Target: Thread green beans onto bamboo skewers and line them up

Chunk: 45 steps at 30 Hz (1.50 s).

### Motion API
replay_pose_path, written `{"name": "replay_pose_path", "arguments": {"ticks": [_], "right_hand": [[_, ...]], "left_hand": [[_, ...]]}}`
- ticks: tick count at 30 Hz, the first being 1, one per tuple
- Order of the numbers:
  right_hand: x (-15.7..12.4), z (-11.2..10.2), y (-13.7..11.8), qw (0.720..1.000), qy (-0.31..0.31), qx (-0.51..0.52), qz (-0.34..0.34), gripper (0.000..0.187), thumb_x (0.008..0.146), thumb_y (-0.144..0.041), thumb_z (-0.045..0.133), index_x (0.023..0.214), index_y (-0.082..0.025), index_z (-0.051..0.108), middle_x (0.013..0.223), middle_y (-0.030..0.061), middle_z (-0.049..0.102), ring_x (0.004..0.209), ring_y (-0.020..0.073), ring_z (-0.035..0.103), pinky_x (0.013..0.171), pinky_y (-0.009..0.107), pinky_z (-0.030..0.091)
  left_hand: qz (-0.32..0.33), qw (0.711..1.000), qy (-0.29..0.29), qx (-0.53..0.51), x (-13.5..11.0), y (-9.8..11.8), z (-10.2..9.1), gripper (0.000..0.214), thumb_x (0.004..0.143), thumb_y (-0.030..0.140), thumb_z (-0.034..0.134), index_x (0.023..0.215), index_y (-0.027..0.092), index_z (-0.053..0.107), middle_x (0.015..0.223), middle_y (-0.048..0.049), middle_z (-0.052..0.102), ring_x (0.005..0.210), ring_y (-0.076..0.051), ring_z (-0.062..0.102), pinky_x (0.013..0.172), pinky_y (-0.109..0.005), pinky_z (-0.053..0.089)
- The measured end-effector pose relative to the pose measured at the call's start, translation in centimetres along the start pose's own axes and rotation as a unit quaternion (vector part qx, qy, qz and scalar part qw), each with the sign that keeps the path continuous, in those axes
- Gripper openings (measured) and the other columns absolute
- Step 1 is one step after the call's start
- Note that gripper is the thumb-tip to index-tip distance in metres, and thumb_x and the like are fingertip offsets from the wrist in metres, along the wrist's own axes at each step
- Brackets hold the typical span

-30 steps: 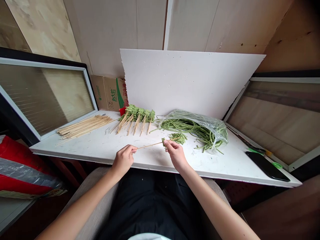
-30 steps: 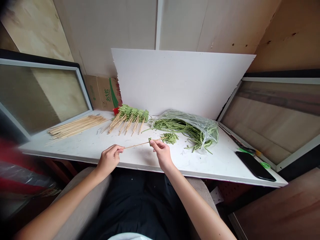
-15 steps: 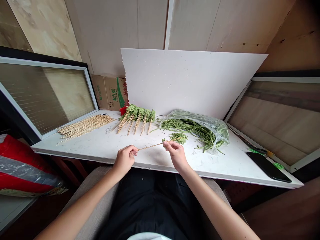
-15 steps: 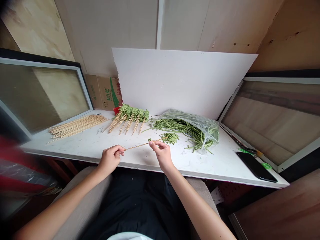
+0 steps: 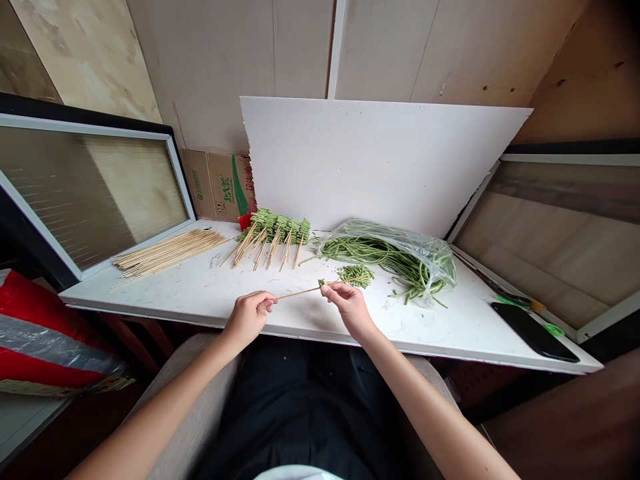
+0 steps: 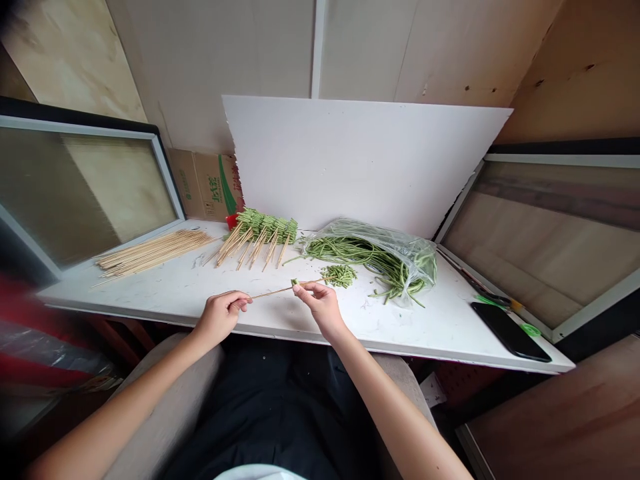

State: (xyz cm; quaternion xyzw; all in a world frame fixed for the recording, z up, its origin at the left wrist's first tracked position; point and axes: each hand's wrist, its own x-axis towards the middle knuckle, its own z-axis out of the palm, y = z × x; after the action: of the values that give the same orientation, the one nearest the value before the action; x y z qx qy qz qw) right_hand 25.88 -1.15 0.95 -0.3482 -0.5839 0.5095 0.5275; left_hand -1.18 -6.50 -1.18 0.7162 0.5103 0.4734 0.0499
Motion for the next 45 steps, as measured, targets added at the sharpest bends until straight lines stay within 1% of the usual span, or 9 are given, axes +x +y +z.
{"name": "replay_pose_path", "arguments": {"ticks": [5,11,16,22,29,33,38,41,45], "right_hand": [[2.3,-4.6,-1.2,0.996,-0.052,-0.067,0.005,0.048,0.067,-0.048,0.093,0.108,-0.024,0.083,0.103,0.0091,0.079,0.097,0.0277,0.07,0.085,0.042,0.055],[3.7,-9.7,-1.2,0.955,-0.015,-0.292,-0.059,0.015,0.066,-0.037,0.091,0.077,-0.028,0.085,0.083,0.0087,0.079,0.074,0.0263,0.064,0.074,0.042,0.051],[3.6,-10.2,-0.4,0.935,-0.083,-0.344,-0.036,0.007,0.064,-0.03,0.089,0.065,-0.029,0.082,0.072,0.007,0.077,0.068,0.0253,0.062,0.069,0.038,0.047],[3.6,-10.1,0.2,0.918,-0.073,-0.389,-0.036,0.012,0.058,-0.03,0.091,0.059,-0.028,0.079,0.068,0.0057,0.075,0.066,0.0241,0.062,0.063,0.034,0.044],[3.9,-10.8,0.3,0.881,-0.049,-0.472,0.003,0.01,0.075,-0.024,0.079,0.084,-0.025,0.083,0.08,0.0071,0.078,0.074,0.0249,0.069,0.069,0.034,0.05],[4.2,-10.7,-0.2,0.916,-0.018,-0.4,-0.023,0.017,0.082,-0.038,0.078,0.088,-0.023,0.083,0.09,0.009,0.08,0.083,0.0274,0.071,0.077,0.039,0.053],[4.0,-9.7,-1.2,0.99,-0.038,-0.136,0.028,0.044,0.081,-0.063,0.079,0.097,-0.022,0.081,0.101,0.0111,0.081,0.095,0.0283,0.073,0.078,0.039,0.056],[3.6,-8.9,-2.0,0.998,-0.045,-0.012,0.033,0.045,0.079,-0.061,0.083,0.1,-0.022,0.08,0.111,0.0117,0.08,0.104,0.0278,0.072,0.086,0.04,0.056],[3.2,-8.4,-2.8,0.996,-0.067,0.049,0.046,0.04,0.082,-0.056,0.084,0.102,-0.021,0.079,0.111,0.0101,0.079,0.101,0.0234,0.071,0.082,0.034,0.056]], "left_hand": [[-0.019,0.999,0.035,0.014,0.3,-1.0,-0.2,0.024,0.094,0.016,0.052,0.088,0.021,0.075,0.073,-0.0016,0.075,0.067,-0.018,0.07,0.067,-0.026,0.054],[-0.023,0.999,0.035,0.032,0.3,-2.1,-0.4,0.022,0.095,0.019,0.053,0.09,0.021,0.074,0.075,-0.0018,0.075,0.07,-0.018,0.07,0.07,-0.027,0.053],[-0.018,0.999,0.025,0.024,0.3,-2.4,-0.4,0.022,0.095,0.018,0.053,0.091,0.021,0.074,0.076,-0.002,0.075,0.072,-0.019,0.071,0.071,-0.028,0.053],[-0.011,0.999,0.012,0.03,0.3,-2.4,-0.3,0.022,0.095,0.016,0.053,0.092,0.02,0.074,0.078,-0.0027,0.075,0.074,-0.019,0.071,0.073,-0.028,0.053],[-0.004,1.0,0.014,0.027,0.2,-2.6,-0.3,0.023,0.096,0.015,0.052,0.094,0.02,0.074,0.08,-0.0026,0.075,0.075,-0.018,0.071,0.074,-0.028,0.053],[-0.003,0.999,0.017,0.029,0.2,-2.5,-0.3,0.022,0.097,0.017,0.053,0.094,0.019,0.075,0.079,-0.0027,0.075,0.075,-0.018,0.07,0.073,-0.028,0.052],[0.002,0.999,0.023,0.033,0.2,-2.5,-0.3,0.023,0.098,0.018,0.052,0.096,0.02,0.074,0.08,-0.0028,0.075,0.075,-0.018,0.07,0.073,-0.028,0.052],[0.009,0.999,0.023,0.03,0.2,-2.3,-0.3,0.023,0.099,0.018,0.052,0.097,0.02,0.074,0.081,-0.0028,0.075,0.076,-0.018,0.07,0.073,-0.028,0.053],[0.015,0.999,0.022,0.026,0.1,-1.9,-0.2,0.022,0.098,0.017,0.052,0.096,0.02,0.074,0.08,-0.0026,0.075,0.074,-0.018,0.07,0.072,-0.028,0.052]]}}
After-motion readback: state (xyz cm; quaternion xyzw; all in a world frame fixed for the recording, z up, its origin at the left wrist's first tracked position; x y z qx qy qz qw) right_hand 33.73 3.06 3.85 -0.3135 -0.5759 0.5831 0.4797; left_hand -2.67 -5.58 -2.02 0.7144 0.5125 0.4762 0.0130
